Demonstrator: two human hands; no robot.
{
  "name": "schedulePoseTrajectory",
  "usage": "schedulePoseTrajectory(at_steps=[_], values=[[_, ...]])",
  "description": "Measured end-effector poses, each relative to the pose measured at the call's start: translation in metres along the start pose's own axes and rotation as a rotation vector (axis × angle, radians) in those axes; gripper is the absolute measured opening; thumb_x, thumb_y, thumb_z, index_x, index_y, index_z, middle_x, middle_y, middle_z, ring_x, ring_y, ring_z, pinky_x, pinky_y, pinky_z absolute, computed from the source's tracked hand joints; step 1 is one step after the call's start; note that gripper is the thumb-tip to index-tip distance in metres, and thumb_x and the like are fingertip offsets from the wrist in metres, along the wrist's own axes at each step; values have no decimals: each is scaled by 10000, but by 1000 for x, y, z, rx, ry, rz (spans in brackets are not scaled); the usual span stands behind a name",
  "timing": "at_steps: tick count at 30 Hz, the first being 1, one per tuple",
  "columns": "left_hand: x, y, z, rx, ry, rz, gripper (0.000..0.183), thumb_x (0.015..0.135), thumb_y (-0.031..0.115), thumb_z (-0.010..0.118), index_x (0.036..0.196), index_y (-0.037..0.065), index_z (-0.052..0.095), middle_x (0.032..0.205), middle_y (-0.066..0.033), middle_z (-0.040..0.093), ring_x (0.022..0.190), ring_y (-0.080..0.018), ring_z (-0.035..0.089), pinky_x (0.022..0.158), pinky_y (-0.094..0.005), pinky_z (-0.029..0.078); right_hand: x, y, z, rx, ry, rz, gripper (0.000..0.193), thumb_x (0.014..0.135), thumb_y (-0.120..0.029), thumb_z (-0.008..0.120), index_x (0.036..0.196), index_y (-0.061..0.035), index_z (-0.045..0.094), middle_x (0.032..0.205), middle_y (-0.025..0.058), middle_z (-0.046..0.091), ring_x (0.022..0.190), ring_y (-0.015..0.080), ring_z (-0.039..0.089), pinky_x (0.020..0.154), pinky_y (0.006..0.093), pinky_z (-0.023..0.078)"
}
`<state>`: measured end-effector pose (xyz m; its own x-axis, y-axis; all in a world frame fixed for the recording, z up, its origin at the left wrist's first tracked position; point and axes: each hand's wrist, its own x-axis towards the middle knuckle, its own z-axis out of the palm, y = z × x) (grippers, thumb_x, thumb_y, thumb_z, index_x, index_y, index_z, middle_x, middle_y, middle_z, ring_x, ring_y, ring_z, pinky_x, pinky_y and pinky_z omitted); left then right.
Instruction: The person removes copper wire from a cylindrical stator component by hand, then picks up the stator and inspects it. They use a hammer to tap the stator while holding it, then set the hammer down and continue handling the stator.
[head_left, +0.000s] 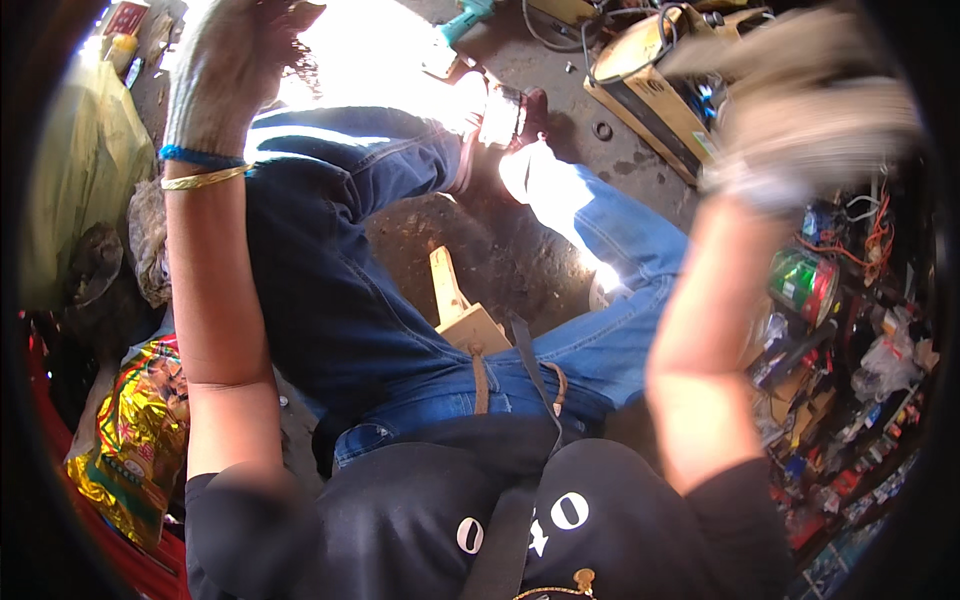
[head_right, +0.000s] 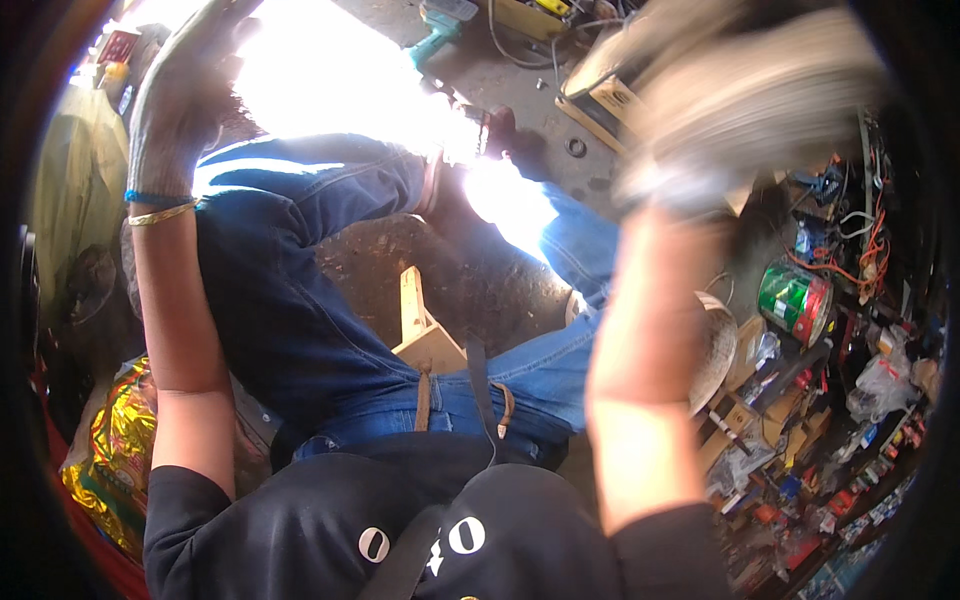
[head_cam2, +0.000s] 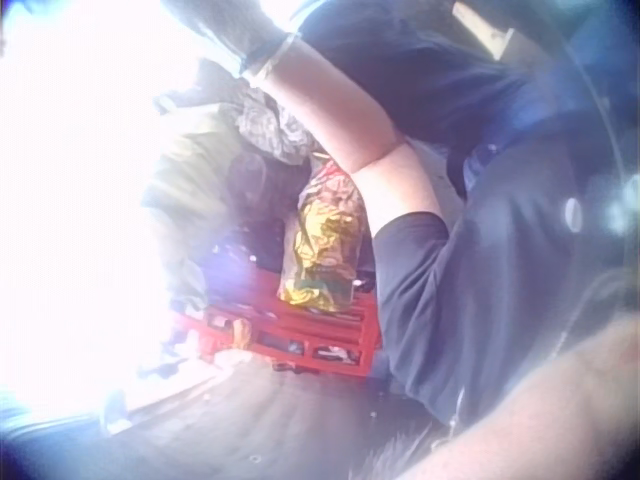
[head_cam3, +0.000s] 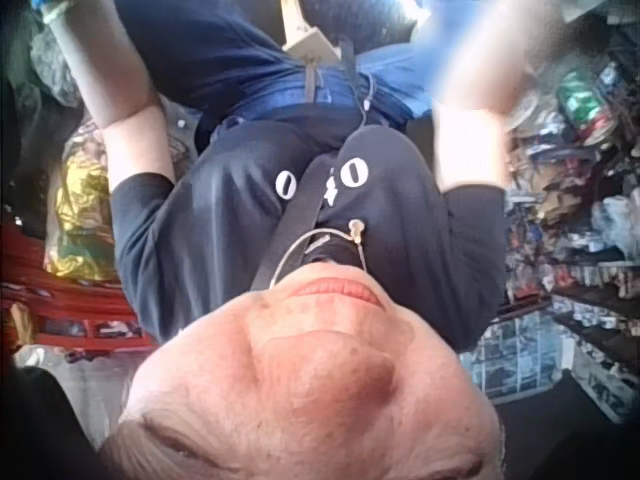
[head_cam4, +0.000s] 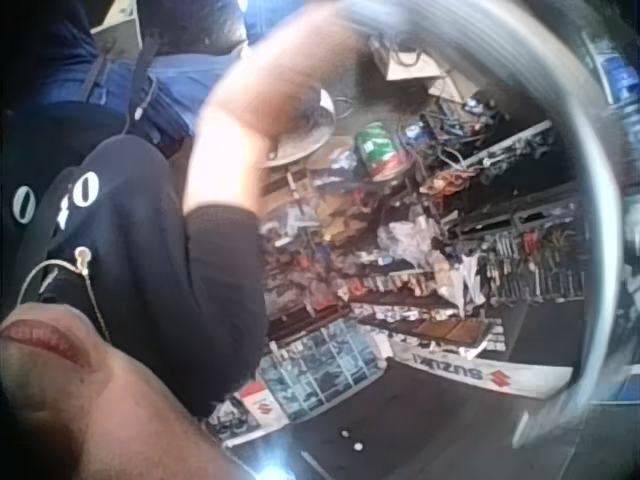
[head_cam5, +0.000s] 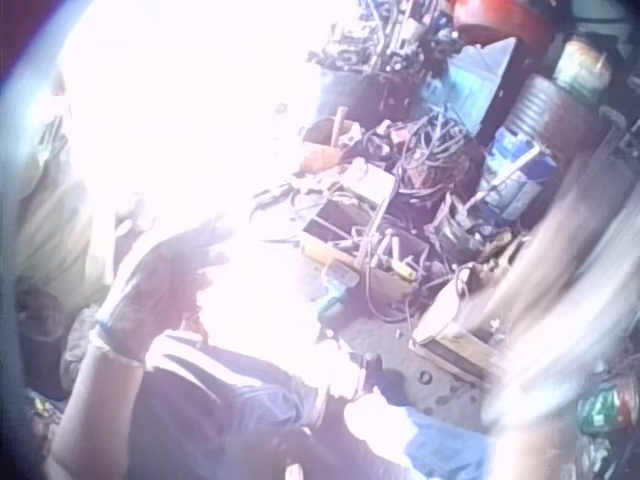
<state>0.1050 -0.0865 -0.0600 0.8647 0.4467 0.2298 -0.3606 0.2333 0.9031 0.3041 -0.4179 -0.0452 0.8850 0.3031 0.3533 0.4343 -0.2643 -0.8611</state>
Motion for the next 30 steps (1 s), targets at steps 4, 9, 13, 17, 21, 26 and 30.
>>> schedulePoseTrajectory(at_steps=[4,9,13,17,21,26,30], values=[[3,-1,9,-90,46,-32,622,1000,221,596,1496,-68,354,1403,-182,536,1089,-218,616,827,-275,572,-124,46,51,17,-232,727,501,1013,-516,539,816,-63,621,556,-34,519,376,43,404,328,206,332],[0,-1,18,24,71,-132,609,995,203,613,1486,-61,370,1396,-188,540,1097,-220,629,749,-263,607,-97,66,48,207,-235,737,489,1019,-490,548,819,-50,626,558,-31,519,367,50,389,326,209,323],[-10,0,14,-44,11,-26,725,951,297,689,1493,-52,359,1415,-195,517,1099,-249,635,710,-302,634,-84,44,36,294,-211,798,493,1029,-477,532,812,-44,627,570,-26,515,364,39,388,309,216,317],[-9,-5,8,-148,-103,-52,893,877,413,764,1510,-43,331,1464,-209,466,1128,-285,618,747,-326,633,-120,54,28,211,-224,833,410,1003,-479,589,900,-83,618,600,-15,546,377,72,420,313,242,304],[-5,-9,6,-111,-69,-21,877,881,404,761,1510,-37,338,1462,-208,470,1127,-275,619,764,-315,628,-182,112,33,193,-325,908,578,970,-609,550,861,-44,606,579,-20,507,420,86,467,319,261,398],[0,-9,12,-71,-5,-129,832,871,333,774,1496,-34,366,1401,-187,543,1075,-235,651,784,-290,616,-177,121,43,3,-535,738,562,963,-610,565,825,-70,640,601,-25,530,440,94,478,340,274,394],[0,-9,26,-84,-59,-70,759,900,281,742,1489,-33,381,1407,-191,545,1127,-239,640,830,-279,589,-75,12,19,198,-274,587,531,994,-564,546,777,-88,633,547,-45,487,392,61,417,326,250,336]])
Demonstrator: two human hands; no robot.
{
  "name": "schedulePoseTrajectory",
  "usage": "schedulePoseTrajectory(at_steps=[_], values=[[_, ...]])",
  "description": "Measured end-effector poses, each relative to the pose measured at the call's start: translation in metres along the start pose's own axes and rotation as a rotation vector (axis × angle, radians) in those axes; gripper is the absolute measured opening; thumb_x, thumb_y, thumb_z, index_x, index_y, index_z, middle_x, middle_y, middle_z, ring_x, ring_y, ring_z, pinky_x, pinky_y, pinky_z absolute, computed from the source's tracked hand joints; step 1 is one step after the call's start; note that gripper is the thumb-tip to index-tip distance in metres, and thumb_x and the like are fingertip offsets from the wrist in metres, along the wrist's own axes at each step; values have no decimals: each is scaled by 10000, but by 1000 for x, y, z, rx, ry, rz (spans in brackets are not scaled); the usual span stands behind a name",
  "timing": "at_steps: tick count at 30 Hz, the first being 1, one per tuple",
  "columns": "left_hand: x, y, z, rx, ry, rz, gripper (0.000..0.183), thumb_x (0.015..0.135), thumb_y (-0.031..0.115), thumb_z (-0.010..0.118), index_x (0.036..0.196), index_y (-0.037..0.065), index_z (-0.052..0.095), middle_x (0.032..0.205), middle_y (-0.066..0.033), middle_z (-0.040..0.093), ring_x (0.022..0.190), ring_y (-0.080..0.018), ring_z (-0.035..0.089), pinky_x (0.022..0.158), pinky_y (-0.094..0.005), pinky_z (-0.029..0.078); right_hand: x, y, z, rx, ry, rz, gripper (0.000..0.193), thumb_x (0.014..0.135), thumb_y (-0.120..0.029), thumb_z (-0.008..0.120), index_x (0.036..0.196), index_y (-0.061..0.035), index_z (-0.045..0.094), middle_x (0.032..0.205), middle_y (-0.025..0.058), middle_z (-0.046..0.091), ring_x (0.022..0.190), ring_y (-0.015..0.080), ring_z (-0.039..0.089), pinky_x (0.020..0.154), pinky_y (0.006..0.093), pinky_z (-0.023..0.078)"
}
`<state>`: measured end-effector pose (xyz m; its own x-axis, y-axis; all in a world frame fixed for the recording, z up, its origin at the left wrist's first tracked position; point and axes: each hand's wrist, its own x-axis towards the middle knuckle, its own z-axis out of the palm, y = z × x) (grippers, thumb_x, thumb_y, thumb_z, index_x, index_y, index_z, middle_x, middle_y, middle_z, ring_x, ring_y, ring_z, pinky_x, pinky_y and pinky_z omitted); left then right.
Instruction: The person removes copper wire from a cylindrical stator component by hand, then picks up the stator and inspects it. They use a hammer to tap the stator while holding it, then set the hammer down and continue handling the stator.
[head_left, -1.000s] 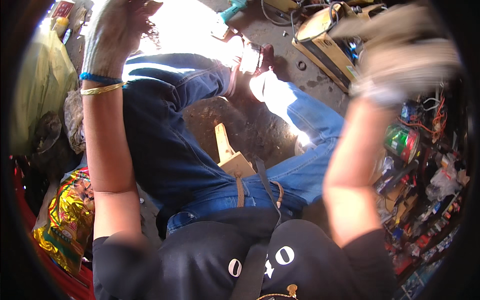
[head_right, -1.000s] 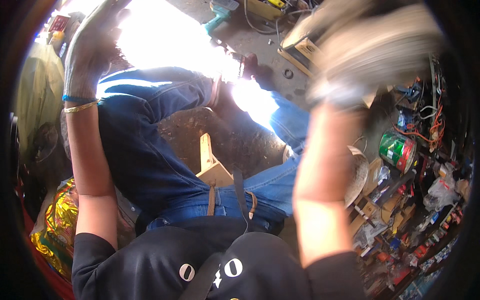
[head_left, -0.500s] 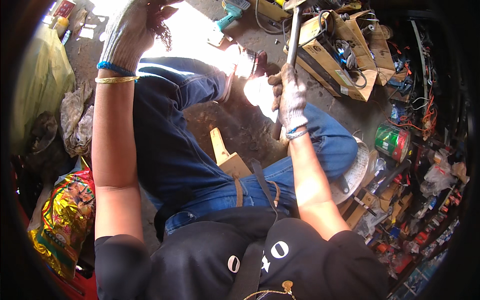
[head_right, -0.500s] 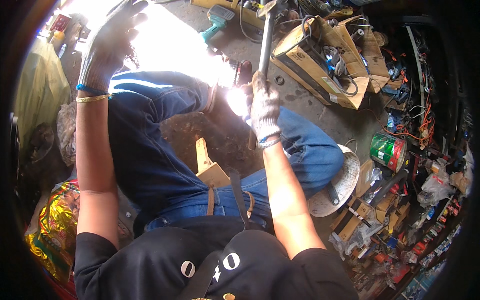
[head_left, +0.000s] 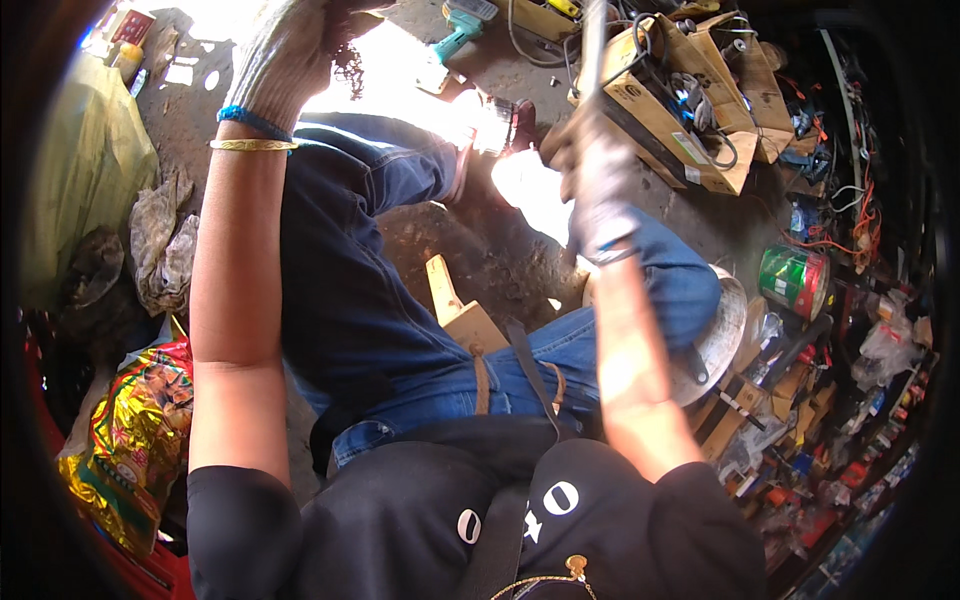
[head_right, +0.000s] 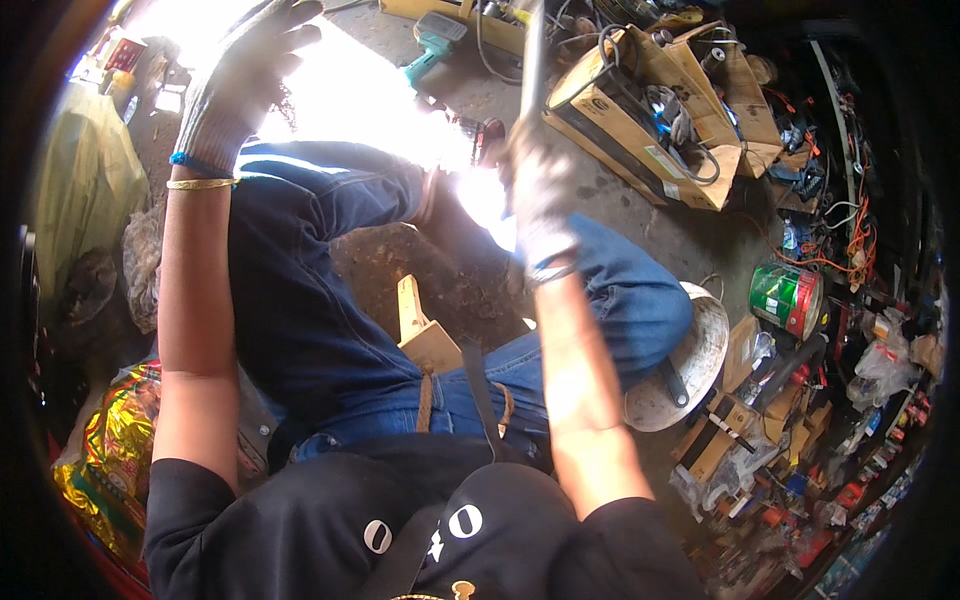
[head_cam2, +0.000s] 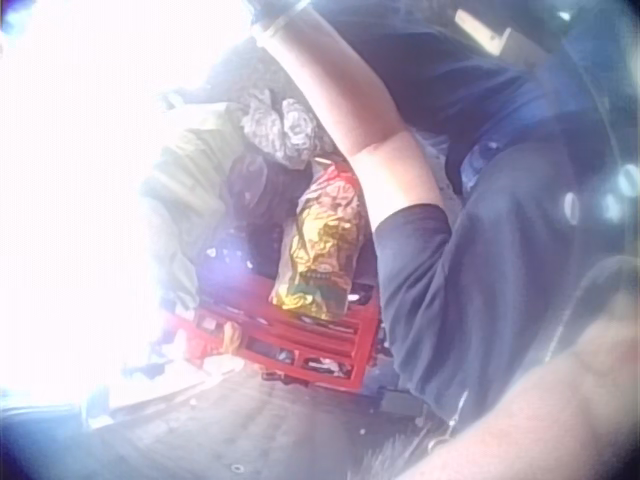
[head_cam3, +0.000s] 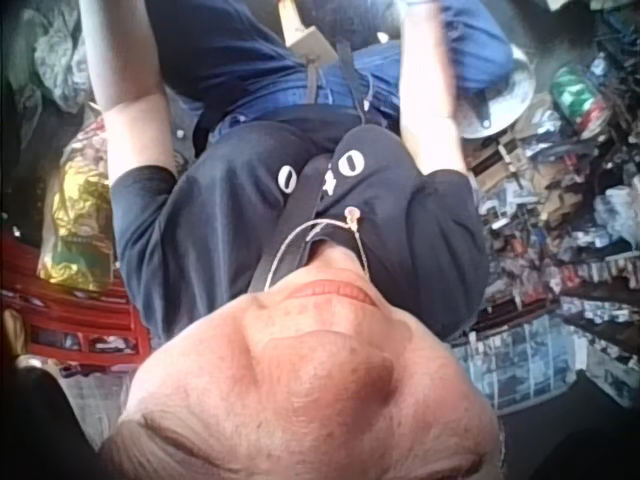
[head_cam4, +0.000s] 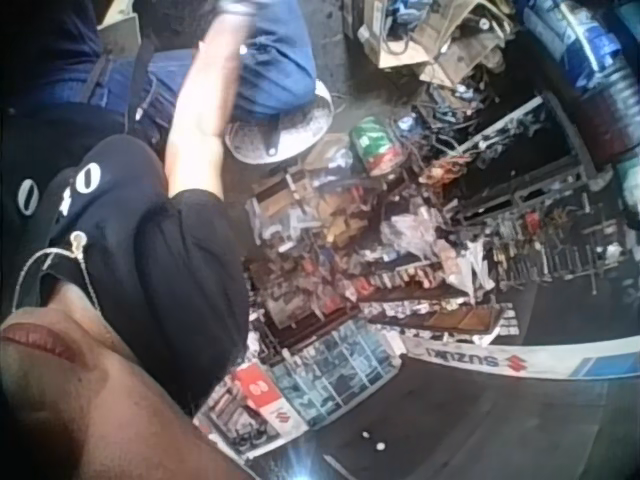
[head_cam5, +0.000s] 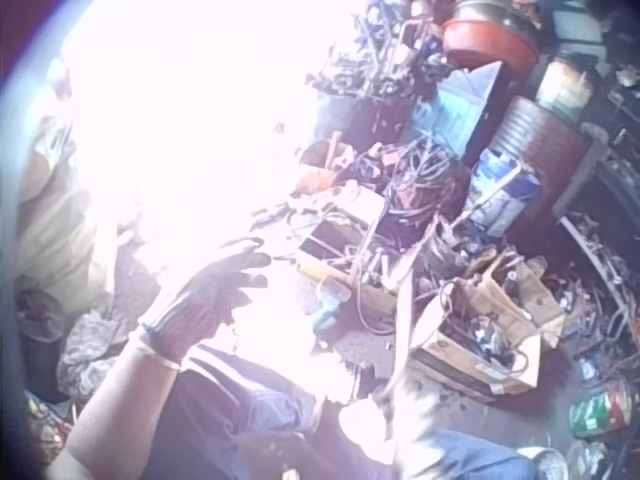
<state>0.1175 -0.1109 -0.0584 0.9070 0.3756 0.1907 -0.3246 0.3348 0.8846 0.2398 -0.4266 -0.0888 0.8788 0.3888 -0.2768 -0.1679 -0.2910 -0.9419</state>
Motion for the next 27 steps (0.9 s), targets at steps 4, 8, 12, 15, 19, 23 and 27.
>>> schedulePoseTrajectory(at_steps=[4,8,12,15,19,23,27], values=[[1,2,7,78,78,-11,734,924,271,710,1488,-53,370,1423,-198,531,1159,-254,625,874,-303,577,28,-142,-49,48,166,-622,500,1020,-533,515,805,-100,640,520,-44,468,379,54,404,338,250,334],[7,5,0,29,-38,36,699,969,294,646,1486,-76,357,1415,-207,526,1135,-240,629,786,-271,607,49,-158,-87,-104,264,-867,484,1012,-521,536,823,-86,637,535,-30,485,372,68,406,332,258,348],[10,7,-5,67,32,-38,658,992,265,612,1487,-82,351,1393,-199,538,1033,-186,638,718,-243,609,32,-62,-37,-261,274,-646,471,1003,-509,558,841,-73,635,550,-17,502,365,82,409,326,266,362],[8,9,0,472,46,31,666,964,214,641,1498,-63,356,1406,-177,548,1034,-179,651,745,-226,586,-20,29,22,-230,103,-69,463,997,-499,574,855,-63,634,562,-7,515,360,93,411,321,272,373],[2,13,4,280,57,-101,613,974,186,614,1484,-61,380,1372,-171,573,1011,-143,649,690,-198,567,-23,62,29,-89,-93,356,454,988,-487,595,873,-49,632,577,6,532,353,107,413,315,280,386],[0,4,-2,-61,-59,41,879,886,428,751,1498,-57,347,1427,-207,509,1085,-238,643,756,-322,631,-1,27,23,133,-20,128,485,981,-506,602,778,-66,619,559,-18,515,344,69,391,276,245,321],[-3,-3,-15,-76,-49,24,866,879,401,762,1498,-48,357,1448,-213,488,1092,-248,626,762,-323,628,-12,26,22,178,47,68,550,975,-547,590,746,-49,623,538,-24,489,323,66,360,274,235,302]])
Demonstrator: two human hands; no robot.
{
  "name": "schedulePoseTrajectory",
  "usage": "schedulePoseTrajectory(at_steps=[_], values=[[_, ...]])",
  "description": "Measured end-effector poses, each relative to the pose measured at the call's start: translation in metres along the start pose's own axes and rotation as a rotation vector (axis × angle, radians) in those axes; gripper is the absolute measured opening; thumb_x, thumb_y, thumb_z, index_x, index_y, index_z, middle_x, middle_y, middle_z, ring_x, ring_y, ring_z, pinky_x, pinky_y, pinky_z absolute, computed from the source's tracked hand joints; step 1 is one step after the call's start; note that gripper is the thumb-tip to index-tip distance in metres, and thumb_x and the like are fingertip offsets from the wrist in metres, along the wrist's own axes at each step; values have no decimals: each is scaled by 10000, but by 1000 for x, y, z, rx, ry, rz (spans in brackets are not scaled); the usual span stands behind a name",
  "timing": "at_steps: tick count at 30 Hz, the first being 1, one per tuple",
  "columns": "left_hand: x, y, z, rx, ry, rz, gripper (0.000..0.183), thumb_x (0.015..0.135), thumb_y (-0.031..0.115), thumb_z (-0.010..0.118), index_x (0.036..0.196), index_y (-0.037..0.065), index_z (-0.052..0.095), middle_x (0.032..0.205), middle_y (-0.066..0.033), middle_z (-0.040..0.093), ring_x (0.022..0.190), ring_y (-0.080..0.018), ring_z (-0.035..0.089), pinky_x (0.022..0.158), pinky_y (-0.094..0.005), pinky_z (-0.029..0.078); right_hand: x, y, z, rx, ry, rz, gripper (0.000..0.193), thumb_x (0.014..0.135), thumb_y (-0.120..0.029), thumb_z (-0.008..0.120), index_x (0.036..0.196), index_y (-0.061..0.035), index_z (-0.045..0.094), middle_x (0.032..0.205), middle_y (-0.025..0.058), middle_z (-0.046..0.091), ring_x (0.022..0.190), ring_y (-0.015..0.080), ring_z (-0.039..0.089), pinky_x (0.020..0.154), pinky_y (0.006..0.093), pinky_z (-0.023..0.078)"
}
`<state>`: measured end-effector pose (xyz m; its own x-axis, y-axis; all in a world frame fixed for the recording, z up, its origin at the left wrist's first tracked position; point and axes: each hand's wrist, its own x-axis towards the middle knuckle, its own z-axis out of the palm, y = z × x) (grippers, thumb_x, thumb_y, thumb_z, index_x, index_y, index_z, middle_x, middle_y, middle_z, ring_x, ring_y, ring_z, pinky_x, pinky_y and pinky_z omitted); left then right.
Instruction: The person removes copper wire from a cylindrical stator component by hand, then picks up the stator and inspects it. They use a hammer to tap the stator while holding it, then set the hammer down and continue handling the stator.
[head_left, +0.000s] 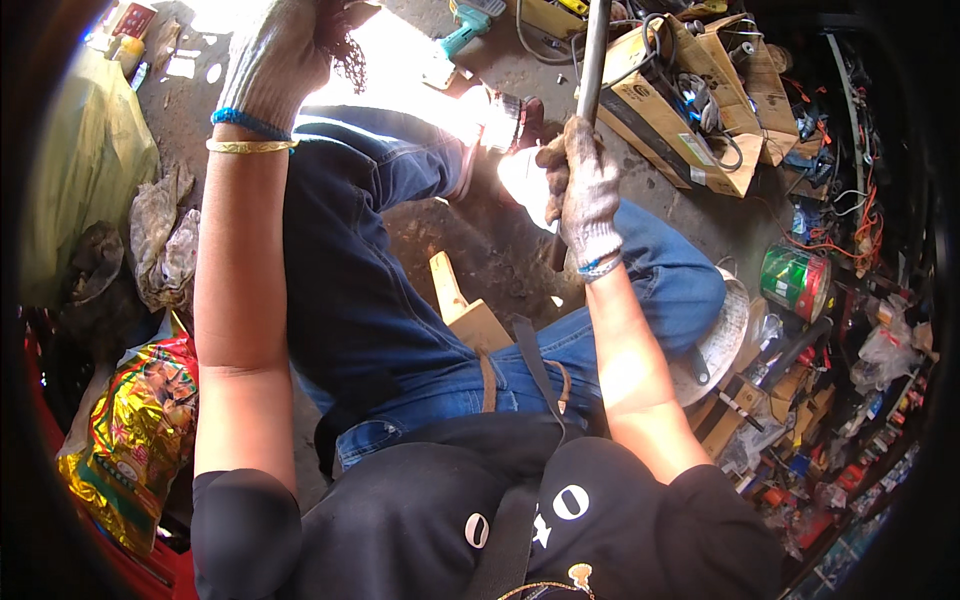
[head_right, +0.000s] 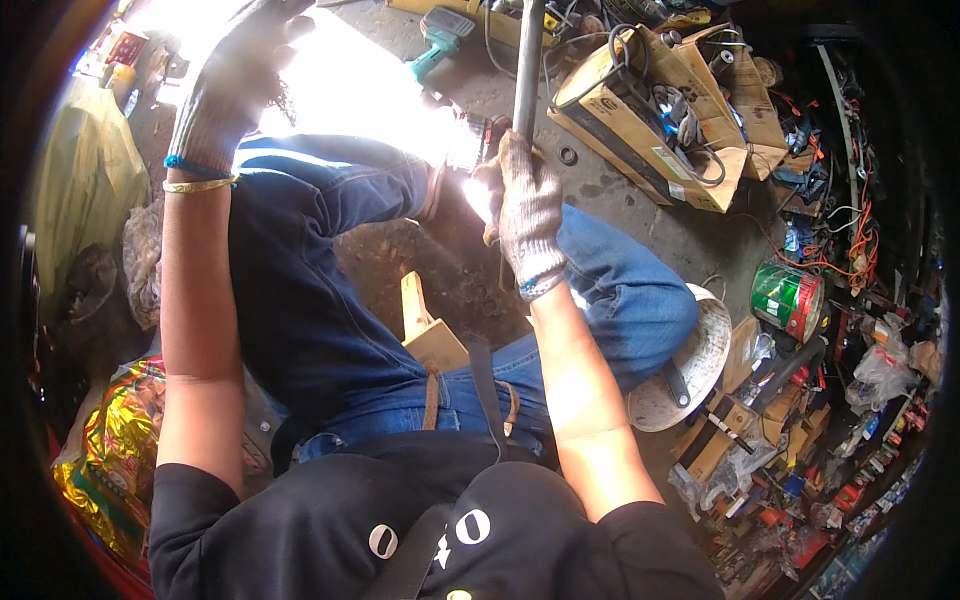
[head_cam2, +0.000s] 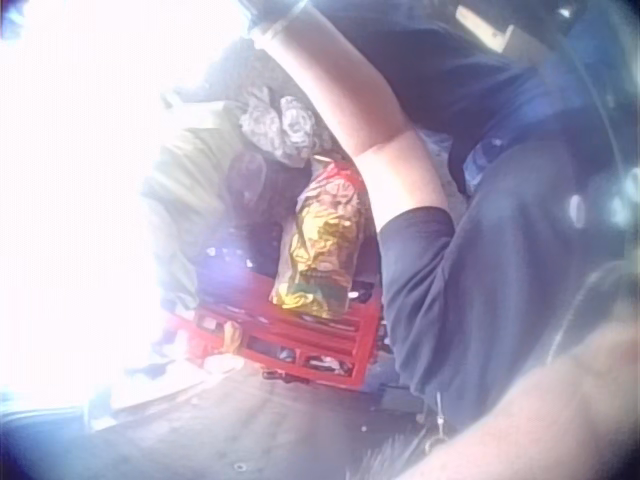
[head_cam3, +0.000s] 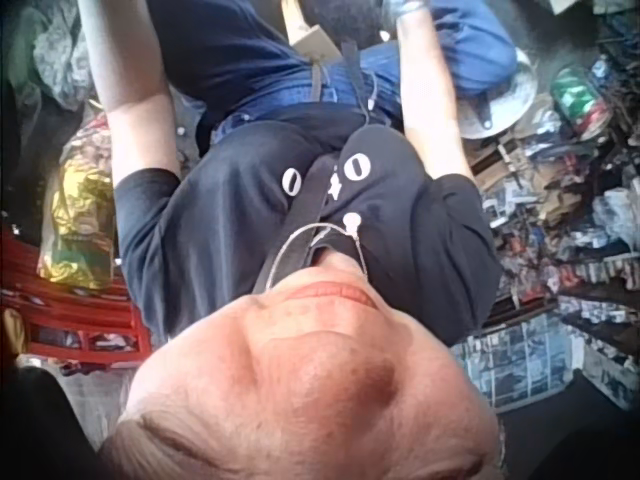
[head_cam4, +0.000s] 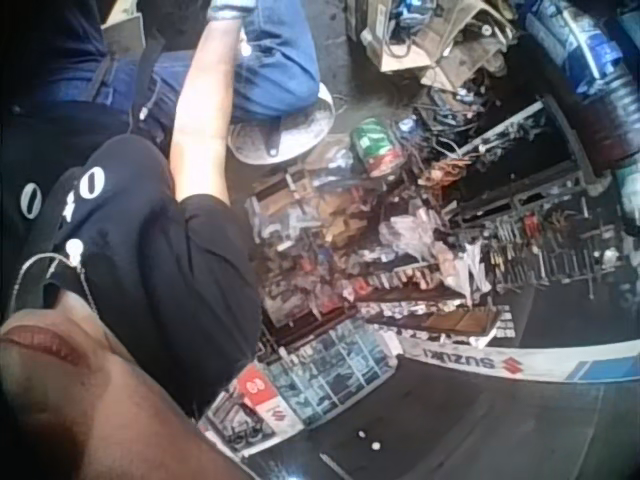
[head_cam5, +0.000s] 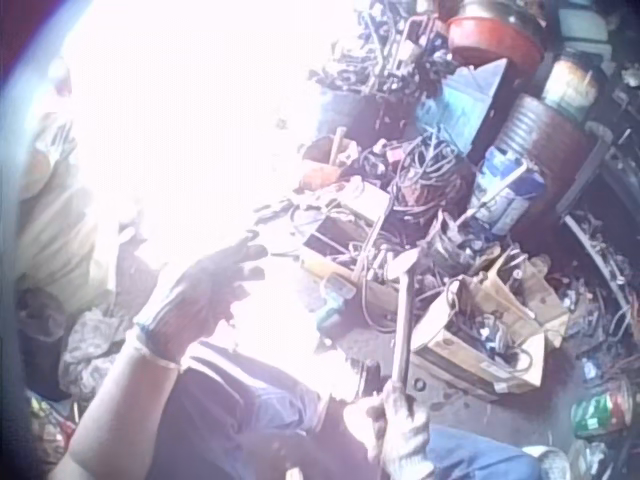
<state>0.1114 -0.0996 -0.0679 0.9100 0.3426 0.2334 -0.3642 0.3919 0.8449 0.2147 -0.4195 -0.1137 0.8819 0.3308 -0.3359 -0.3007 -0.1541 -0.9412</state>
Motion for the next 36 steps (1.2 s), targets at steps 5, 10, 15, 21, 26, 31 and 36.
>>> schedulePoseTrajectory(at_steps=[5,10,15,21,26,31,36], values=[[4,-4,-6,18,116,-48,664,952,251,674,1484,-31,395,1394,-184,534,1039,-224,635,750,-288,620,-5,101,-28,-146,3,245,523,960,-574,598,778,-84,603,576,-37,498,432,83,480,365,241,410],[11,-2,4,16,183,-105,562,981,225,624,1456,-13,441,1295,-161,605,936,-191,667,621,-227,597,3,110,-39,-387,-376,209,523,931,-608,613,771,-110,610,580,-35,507,397,83,430,349,253,376],[10,0,19,41,209,-95,612,970,267,641,1472,-8,424,1318,-159,605,945,-179,673,625,-213,583,12,-71,-27,-229,-70,-182,568,994,-618,494,795,-103,626,498,-54,457,382,47,408,341,222,319],[8,3,12,165,31,-9,827,918,402,710,1508,-51,346,1426,-178,525,1112,-200,627,732,-233,585,49,-217,-72,-420,-72,-941,444,1012,-507,496,936,-87,617,551,-21,498,443,83,474,391,257,377],[10,6,6,185,32,-25,805,935,379,699,1499,-72,341,1436,-186,506,1103,-196,615,788,-250,586,59,-90,-32,-803,60,-933,359,1026,-414,497,1053,-73,608,595,6,532,494,113,528,433,286,426],[17,1,10,-37,110,-109,646,961,239,673,1469,-51,398,1378,-173,549,1061,-209,638,726,-265,607,24,56,14,-1018,-49,-799,332,1029,-372,523,1127,-66,607,631,21,562,529,129,574,459,302,466],[5,-3,8,41,39,-28,658,954,281,682,1473,-18,409,1349,-173,562,1078,-234,638,725,-273,614,22,7,7,-67,-138,51,435,981,-482,621,847,-68,622,673,20,637,463,76,540,337,235,378]])
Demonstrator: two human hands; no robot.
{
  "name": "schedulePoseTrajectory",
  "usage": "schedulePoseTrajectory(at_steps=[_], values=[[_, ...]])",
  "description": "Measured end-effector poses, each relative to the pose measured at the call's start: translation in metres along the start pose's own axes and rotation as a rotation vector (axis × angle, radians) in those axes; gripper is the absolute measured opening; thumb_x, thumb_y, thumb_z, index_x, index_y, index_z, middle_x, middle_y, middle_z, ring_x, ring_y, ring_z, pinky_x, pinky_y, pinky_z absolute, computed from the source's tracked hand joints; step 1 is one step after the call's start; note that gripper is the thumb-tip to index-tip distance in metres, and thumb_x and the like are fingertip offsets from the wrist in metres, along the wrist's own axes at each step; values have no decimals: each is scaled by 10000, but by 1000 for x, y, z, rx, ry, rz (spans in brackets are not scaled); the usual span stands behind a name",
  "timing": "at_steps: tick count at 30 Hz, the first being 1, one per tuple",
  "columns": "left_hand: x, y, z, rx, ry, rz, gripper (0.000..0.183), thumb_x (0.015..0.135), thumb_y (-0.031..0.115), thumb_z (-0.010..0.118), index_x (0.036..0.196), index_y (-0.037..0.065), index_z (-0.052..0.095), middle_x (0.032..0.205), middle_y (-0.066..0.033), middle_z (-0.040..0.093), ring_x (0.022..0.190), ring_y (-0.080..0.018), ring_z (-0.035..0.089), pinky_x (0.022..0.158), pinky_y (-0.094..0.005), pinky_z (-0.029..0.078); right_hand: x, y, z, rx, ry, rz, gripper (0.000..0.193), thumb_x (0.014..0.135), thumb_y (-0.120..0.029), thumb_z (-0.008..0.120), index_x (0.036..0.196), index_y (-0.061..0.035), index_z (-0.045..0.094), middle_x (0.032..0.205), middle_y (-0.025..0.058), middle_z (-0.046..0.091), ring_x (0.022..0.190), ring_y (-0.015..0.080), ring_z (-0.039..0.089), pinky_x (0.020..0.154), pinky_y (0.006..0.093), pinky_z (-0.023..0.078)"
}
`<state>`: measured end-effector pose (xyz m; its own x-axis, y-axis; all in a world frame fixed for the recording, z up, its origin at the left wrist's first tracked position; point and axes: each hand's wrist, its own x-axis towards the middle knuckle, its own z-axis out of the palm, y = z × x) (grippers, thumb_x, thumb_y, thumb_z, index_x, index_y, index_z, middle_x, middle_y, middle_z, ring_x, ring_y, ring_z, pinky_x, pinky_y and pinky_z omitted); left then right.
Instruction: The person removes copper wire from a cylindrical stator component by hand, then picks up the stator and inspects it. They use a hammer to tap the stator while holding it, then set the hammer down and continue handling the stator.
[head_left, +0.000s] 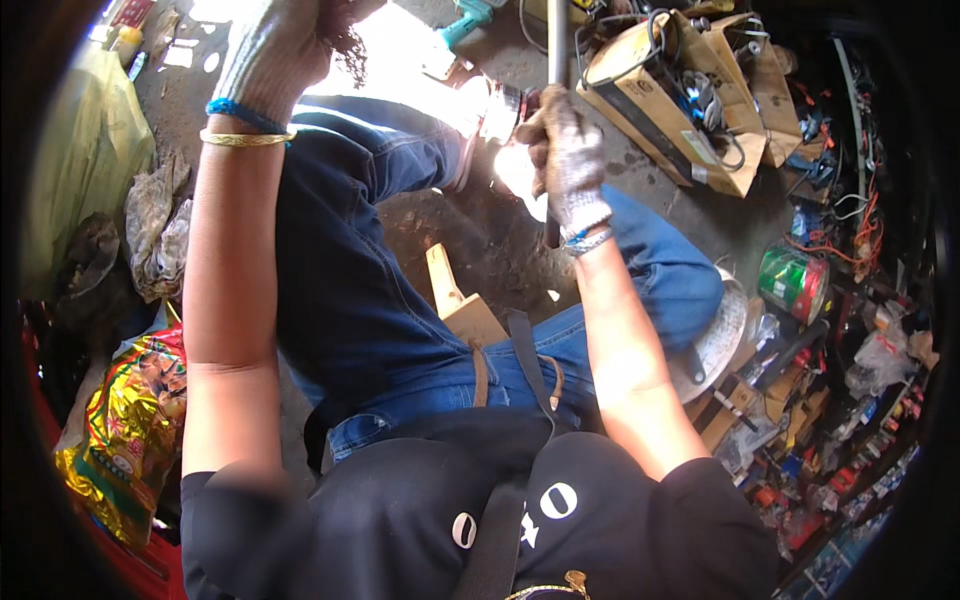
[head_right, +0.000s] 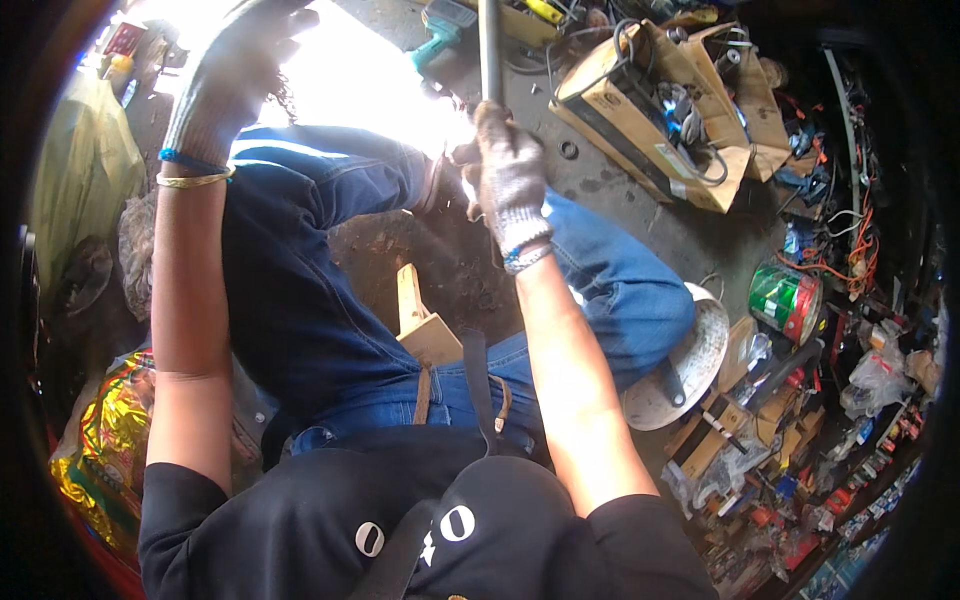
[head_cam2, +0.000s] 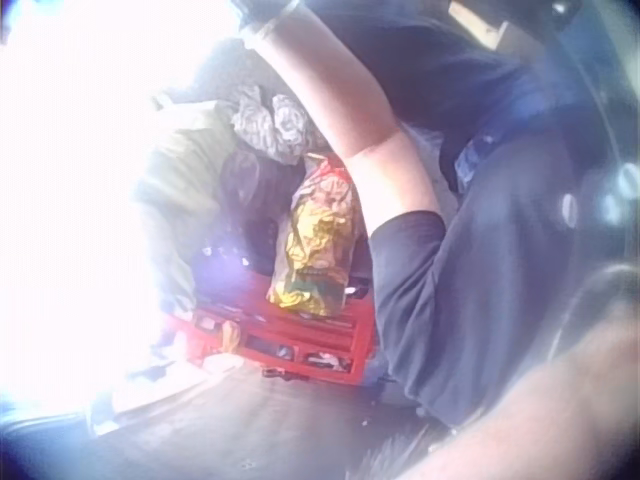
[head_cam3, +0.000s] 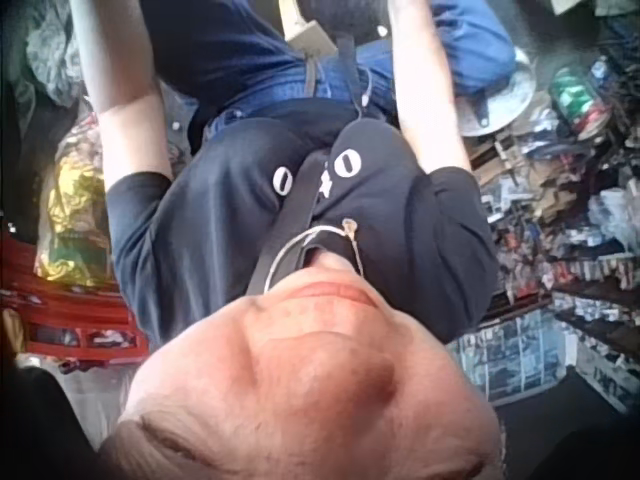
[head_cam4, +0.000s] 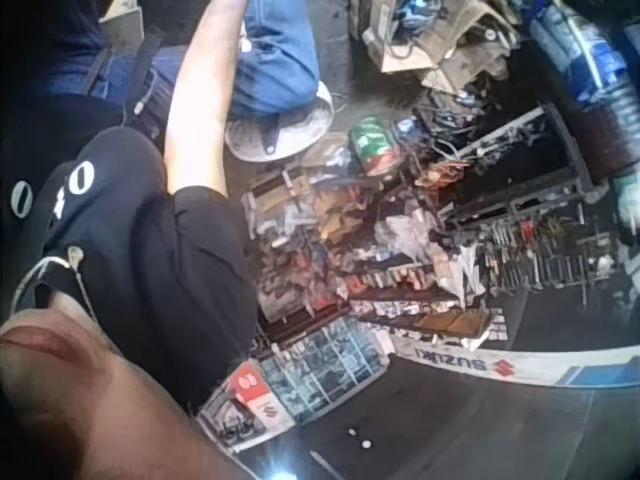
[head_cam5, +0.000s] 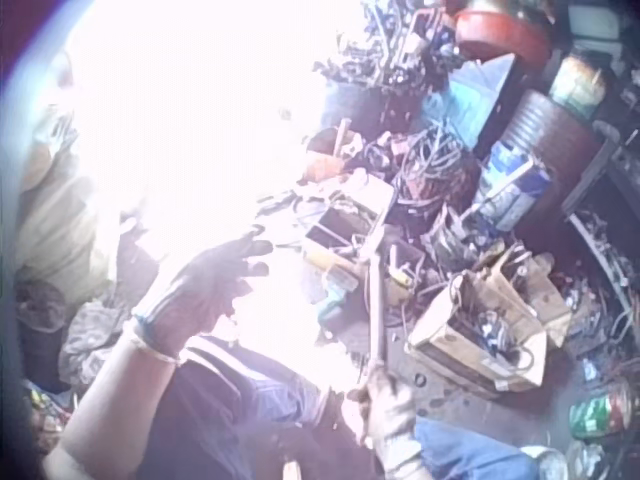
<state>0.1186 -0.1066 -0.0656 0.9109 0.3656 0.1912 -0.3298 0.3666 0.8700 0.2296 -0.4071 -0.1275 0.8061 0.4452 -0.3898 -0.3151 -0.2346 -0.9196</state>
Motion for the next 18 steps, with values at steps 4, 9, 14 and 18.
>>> schedulePoseTrajectory(at_steps=[4,9,14,18], values=[[-7,0,-8,-94,-8,17,721,933,333,703,1490,-3,393,1348,-170,563,1013,-224,637,761,-301,617,-7,-27,2,22,128,-48,393,987,-426,641,819,-70,655,642,30,665,461,61,529,408,193,360],[0,-4,-14,-96,11,-4,694,948,322,678,1488,-11,396,1356,-183,558,1040,-226,631,774,-298,614,-20,38,-6,-45,139,88,533,1000,-545,544,791,-62,633,595,-7,563,383,58,412,306,228,318],[12,-3,-7,-278,-14,-77,461,998,287,618,1360,15,527,1246,-151,603,957,-195,645,670,-219,592,-27,83,-9,-260,16,455,587,967,-637,523,812,-80,620,577,-20,494,391,114,440,334,301,396],[19,-3,5,-373,99,-150,359,1020,278,587,1287,38,579,1186,-98,620,883,-140,643,566,-180,555,-21,-15,-26,-258,121,94,621,960,-661,519,759,-82,626,525,-50,448,389,59,421,329,232,345]])
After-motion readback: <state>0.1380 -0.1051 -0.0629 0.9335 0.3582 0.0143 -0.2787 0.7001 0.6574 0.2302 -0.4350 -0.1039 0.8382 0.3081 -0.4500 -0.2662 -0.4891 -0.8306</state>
